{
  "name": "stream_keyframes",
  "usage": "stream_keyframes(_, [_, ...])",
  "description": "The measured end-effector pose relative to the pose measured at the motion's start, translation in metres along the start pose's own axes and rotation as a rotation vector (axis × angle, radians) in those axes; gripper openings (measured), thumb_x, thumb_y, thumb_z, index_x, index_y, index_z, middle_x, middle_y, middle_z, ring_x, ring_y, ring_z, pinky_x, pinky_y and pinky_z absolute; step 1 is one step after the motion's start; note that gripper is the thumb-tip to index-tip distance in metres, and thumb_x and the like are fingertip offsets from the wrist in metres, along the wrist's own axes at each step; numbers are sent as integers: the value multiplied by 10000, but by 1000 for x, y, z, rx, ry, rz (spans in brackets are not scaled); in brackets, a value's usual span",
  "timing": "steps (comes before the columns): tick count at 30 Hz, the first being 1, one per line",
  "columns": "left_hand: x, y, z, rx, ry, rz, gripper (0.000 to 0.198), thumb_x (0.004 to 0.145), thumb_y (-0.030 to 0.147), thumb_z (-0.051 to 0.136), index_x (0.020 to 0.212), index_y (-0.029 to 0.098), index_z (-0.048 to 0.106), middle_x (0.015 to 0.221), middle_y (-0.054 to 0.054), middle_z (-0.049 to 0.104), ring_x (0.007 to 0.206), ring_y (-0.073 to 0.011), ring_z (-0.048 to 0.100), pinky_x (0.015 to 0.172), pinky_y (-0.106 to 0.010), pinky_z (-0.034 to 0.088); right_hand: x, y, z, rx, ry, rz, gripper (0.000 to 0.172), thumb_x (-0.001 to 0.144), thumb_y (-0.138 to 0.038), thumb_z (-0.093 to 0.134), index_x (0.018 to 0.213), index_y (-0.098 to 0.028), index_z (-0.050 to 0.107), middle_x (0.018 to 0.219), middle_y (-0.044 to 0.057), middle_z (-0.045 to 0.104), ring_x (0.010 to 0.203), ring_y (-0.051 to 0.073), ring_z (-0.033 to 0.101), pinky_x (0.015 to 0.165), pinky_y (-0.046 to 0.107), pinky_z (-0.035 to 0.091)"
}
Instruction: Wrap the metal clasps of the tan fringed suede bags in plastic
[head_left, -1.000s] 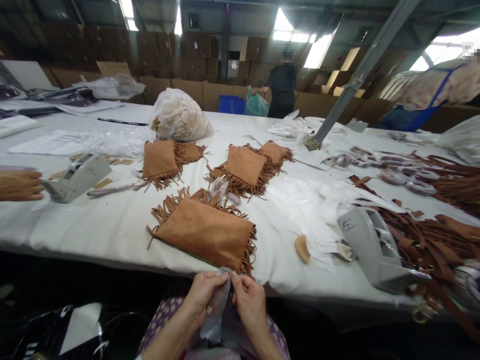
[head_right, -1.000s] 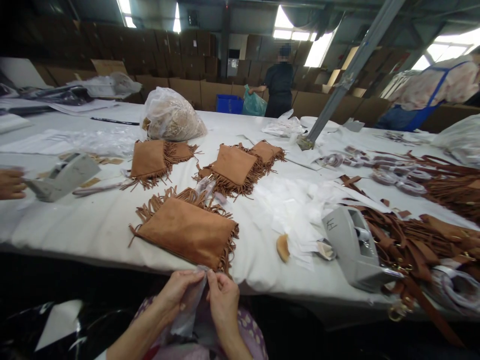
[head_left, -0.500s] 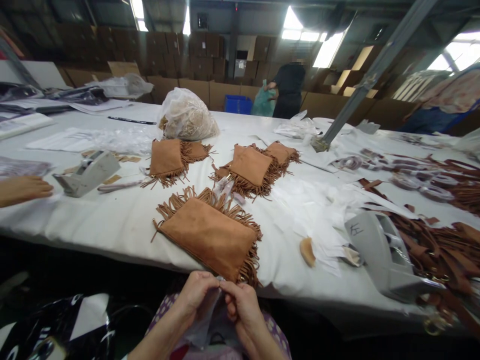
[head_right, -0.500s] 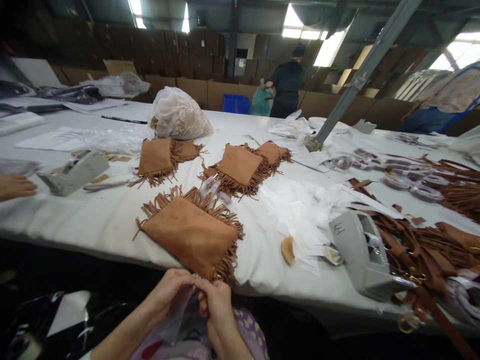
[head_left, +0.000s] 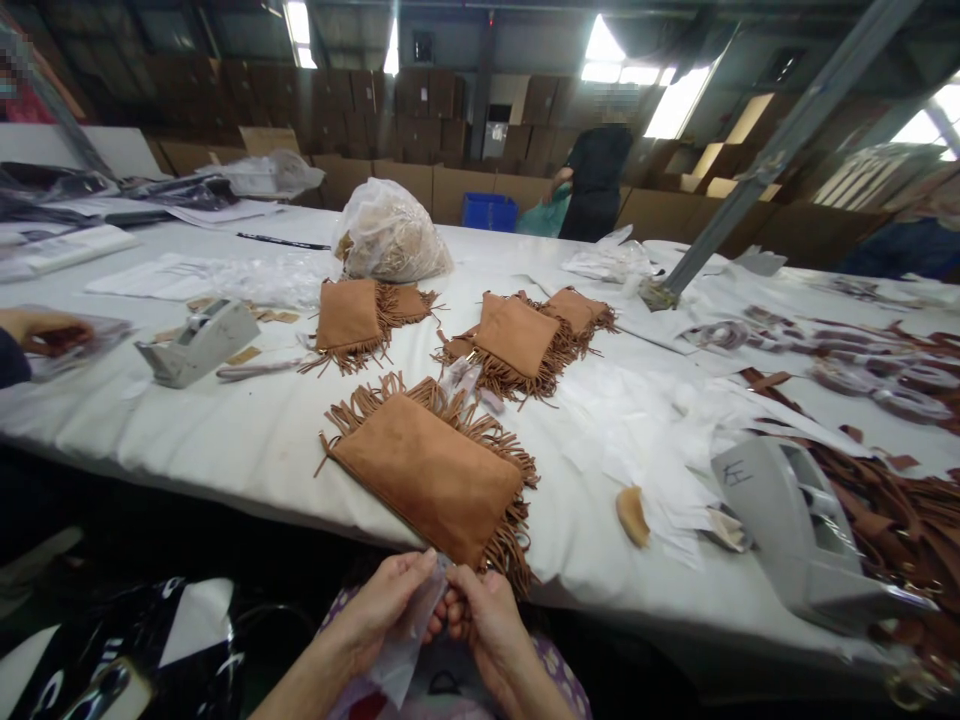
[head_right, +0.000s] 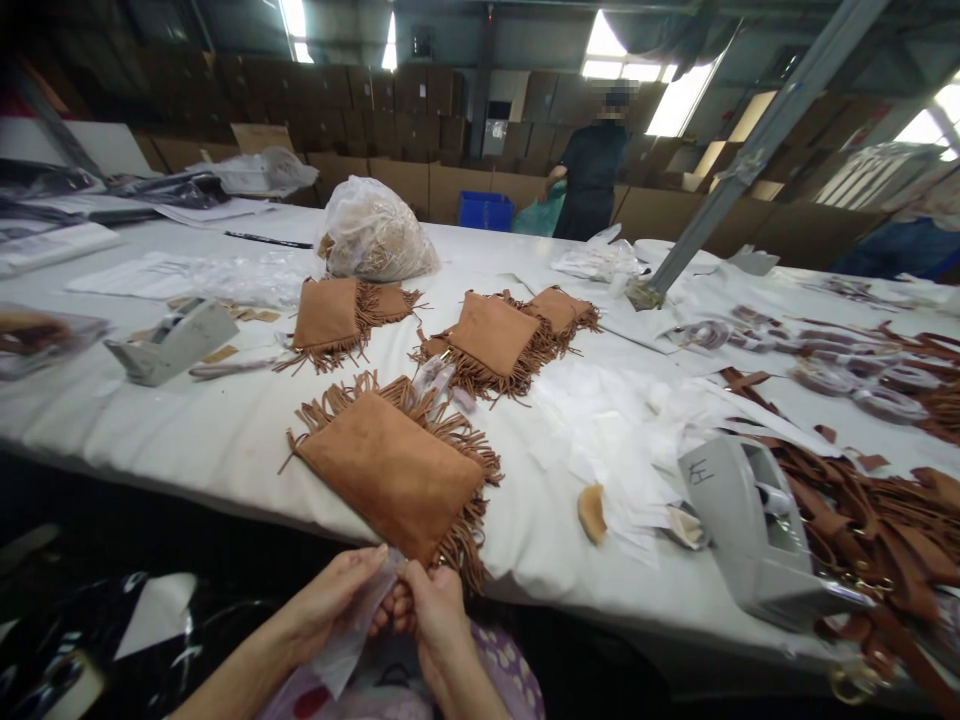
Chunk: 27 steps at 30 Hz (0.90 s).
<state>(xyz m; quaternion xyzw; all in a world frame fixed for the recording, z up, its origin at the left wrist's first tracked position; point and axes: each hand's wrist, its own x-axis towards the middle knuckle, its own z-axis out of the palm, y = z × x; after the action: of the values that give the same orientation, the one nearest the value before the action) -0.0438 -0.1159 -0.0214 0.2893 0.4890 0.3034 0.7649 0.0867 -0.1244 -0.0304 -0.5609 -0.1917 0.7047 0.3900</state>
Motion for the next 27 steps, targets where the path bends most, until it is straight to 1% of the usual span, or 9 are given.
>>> stream_keyframes(2, [-1,-4,0,-99,22,44,416,631,526,748,716,137,627,555,-20,630,402,-81,488,411,-187,343,2,2,1,6,15,-6,266,630,-346,646,494,-142,543,400,-6,540,326,50,412,344,162,296])
stream_keyframes(4, [0,-10,3,-161,116,119,370,563,448,812,654,141,626,490,10,594,358,-59,417,392,-183,307,4,4,2,5,36,-6,248,619,-338,652,506,-143,548,402,-13,534,321,48,397,340,167,291])
stream_keyframes(6, [1,-15,7,-127,205,196,328,553,419,816,633,146,654,499,-6,618,382,-86,455,411,-200,337,5,5,2,4,53,-4,236,610,-328,652,503,-150,538,377,-32,498,309,47,373,329,169,269])
stream_keyframes(10, [-7,-23,12,289,350,455,201,739,354,680,837,200,763,762,-69,723,686,-210,638,630,-253,466,2,2,2,73,36,-11,250,592,-312,681,499,-162,504,376,-64,447,321,36,349,335,161,252])
stream_keyframes(14, [-19,-31,1,733,243,673,342,877,243,482,1164,276,664,817,-82,692,747,-196,639,689,-239,460,-6,-4,1,169,-43,34,264,583,-319,718,529,-147,525,430,-43,499,372,41,409,375,152,319])
stream_keyframes(17, [-20,-31,-5,907,191,696,415,899,202,419,1279,289,562,828,-95,662,744,-192,628,686,-241,458,-9,-6,0,236,-84,49,295,601,-390,719,608,-127,585,494,-10,557,425,64,486,422,164,397])
stream_keyframes(20, [-18,-26,-4,992,206,677,400,897,207,418,1238,300,604,816,-104,654,707,-204,614,656,-257,454,-10,-7,1,173,-89,8,368,606,-446,760,632,-116,598,497,-6,560,427,63,495,411,154,401])
stream_keyframes(24, [-23,-30,-8,837,202,649,355,908,259,437,1200,295,634,938,-100,695,844,-226,640,753,-257,469,-12,-7,2,93,-108,-32,413,572,-441,818,689,-90,634,517,6,588,430,60,512,418,152,436])
stream_keyframes(27, [-35,-48,-34,738,228,535,326,893,311,490,1183,299,636,1116,-65,691,1016,-243,625,879,-258,450,-9,-7,-1,98,-114,-39,441,539,-451,837,692,-88,638,522,20,611,443,73,538,437,164,474])
